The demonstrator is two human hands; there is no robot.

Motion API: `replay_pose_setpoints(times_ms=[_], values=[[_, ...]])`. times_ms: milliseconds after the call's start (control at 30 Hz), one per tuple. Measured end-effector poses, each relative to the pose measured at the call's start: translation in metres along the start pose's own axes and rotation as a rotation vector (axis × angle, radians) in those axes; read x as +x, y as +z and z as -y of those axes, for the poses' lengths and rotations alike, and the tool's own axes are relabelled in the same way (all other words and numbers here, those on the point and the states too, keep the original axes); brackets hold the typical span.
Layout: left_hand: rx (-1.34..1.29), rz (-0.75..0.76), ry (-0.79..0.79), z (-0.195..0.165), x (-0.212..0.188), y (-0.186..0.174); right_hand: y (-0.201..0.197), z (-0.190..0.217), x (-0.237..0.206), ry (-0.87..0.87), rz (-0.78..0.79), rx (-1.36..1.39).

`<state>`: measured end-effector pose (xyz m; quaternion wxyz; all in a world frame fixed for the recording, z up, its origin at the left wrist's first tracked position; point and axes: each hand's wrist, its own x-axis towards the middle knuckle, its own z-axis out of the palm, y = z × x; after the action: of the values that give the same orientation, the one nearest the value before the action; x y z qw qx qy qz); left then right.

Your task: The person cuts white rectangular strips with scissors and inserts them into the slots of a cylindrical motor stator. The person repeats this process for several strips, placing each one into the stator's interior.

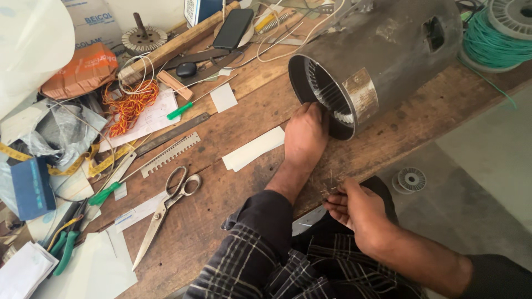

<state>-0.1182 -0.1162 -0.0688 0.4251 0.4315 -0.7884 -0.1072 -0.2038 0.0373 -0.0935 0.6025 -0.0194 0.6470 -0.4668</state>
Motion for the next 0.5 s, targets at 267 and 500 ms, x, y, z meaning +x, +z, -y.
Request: replay_pose_setpoints(times_ms=[267,500], values=[[0.027,0.109,-0.119,-0.005,0.002,-0.010,0.000,-0.001,-0.002,-0.023,0.012,0.017],[0.385,0.095,-0.199,-0.002,-0.050,-0.108,-0.011,0.009,0.003,0.102,0.070,-0.029]])
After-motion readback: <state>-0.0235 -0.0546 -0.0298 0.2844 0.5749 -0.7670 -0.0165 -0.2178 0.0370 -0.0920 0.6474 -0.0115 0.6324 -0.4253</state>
